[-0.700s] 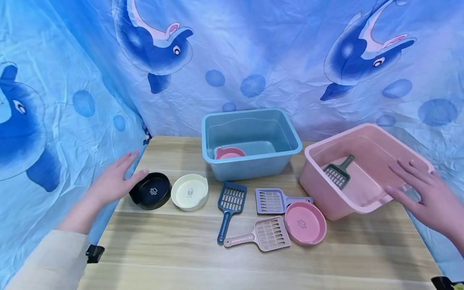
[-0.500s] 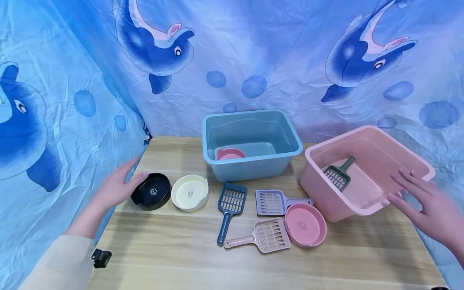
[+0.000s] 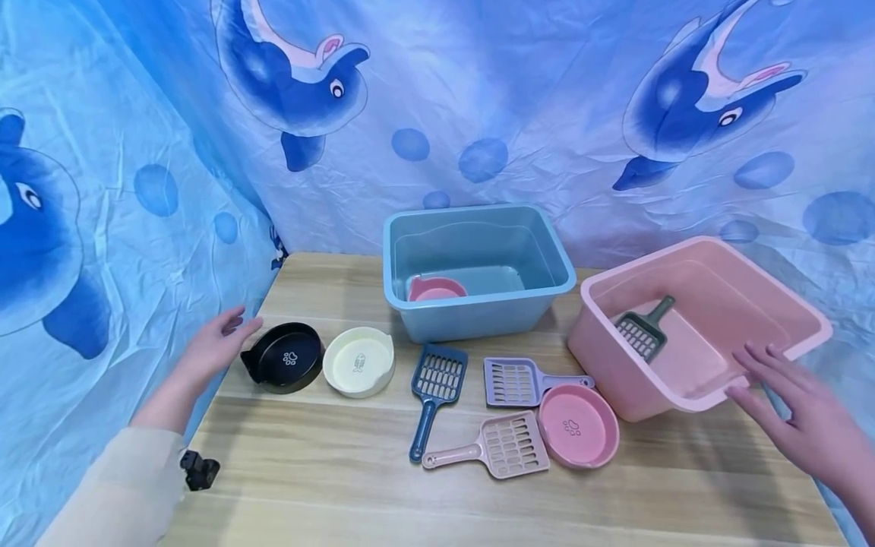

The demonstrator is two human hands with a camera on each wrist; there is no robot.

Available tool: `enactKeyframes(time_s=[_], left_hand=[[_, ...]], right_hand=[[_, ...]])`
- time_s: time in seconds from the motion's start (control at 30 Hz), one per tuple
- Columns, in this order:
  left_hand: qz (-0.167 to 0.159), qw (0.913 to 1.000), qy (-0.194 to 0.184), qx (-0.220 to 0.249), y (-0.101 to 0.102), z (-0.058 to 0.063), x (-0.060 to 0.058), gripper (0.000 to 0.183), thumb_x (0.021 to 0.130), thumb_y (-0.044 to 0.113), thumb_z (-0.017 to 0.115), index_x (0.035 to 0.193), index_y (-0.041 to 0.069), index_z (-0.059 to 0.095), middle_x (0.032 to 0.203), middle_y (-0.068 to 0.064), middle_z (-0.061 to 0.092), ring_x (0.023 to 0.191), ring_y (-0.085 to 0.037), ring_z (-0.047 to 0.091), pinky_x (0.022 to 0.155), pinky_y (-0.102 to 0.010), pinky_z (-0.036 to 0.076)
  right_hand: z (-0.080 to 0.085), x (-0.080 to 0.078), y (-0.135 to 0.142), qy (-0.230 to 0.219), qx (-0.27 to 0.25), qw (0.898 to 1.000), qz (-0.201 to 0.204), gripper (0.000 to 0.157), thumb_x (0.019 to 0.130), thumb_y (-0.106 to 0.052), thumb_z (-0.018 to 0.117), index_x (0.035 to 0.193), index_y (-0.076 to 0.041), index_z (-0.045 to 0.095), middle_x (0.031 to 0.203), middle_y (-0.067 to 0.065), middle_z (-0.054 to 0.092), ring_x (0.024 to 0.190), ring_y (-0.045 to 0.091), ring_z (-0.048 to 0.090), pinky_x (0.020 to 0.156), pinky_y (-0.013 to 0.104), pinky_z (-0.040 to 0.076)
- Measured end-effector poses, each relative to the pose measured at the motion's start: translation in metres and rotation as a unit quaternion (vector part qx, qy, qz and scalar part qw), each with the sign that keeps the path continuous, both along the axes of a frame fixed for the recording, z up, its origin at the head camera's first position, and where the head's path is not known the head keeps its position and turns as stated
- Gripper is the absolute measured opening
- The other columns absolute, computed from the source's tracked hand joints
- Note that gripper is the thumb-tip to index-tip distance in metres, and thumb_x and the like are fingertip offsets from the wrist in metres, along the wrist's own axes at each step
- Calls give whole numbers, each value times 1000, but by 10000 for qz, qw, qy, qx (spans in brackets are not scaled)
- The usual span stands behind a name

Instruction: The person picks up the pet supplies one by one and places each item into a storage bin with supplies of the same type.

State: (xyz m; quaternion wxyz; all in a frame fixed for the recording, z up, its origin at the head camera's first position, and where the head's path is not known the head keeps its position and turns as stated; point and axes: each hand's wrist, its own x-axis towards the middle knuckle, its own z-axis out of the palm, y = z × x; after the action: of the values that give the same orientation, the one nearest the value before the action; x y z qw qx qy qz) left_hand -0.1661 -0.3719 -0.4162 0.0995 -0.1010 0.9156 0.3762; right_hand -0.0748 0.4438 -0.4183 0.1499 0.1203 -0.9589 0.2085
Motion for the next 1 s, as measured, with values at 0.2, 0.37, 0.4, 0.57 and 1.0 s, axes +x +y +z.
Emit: enactKeyframes(time_s=[0.2,0.37,0.4,0.57,1.0], left_hand=[[584,9978,-268,189,-2,-7,12,93,110,59,41,166,-9,10,164,-42,25,150,-62,27,123,-71,29],[1291,9854,-390,1036,1,-15,23,88,111,50,44,168,-6,8,170,-37,17,151,-55,33,117,-57,45],[1379,9828,-418,1154,1,-16,24,87,111,50,43,168,-5,7,171,-36,14,151,-54,34,115,-54,47],[1665,9719,-567,1563,0,-18,30,88,111,48,40,167,-8,2,171,-37,11,154,-51,28,104,-37,57],[2511,9071,-999,3226,11,-26,33,89,111,33,47,164,-11,-9,167,-39,9,140,-41,43,99,-30,61]], right_hand=[[-7,1,-1,132,7,9999,55,58,103,-18,72,155,1,53,162,33,40,165,33,15,134,54,3],[-10,1,-1,316,-50,9994,95,56,102,-15,73,153,-1,56,164,26,42,165,21,16,135,36,3],[-10,1,-1,323,-68,9994,99,55,102,-15,73,153,-2,57,164,26,43,165,20,16,135,34,2],[-12,0,-1,246,-116,9996,86,54,103,-15,72,152,0,56,162,32,43,165,30,16,135,49,3],[-14,-1,0,373,-87,9992,108,53,104,-18,72,148,7,57,159,34,44,164,34,17,134,56,4]])
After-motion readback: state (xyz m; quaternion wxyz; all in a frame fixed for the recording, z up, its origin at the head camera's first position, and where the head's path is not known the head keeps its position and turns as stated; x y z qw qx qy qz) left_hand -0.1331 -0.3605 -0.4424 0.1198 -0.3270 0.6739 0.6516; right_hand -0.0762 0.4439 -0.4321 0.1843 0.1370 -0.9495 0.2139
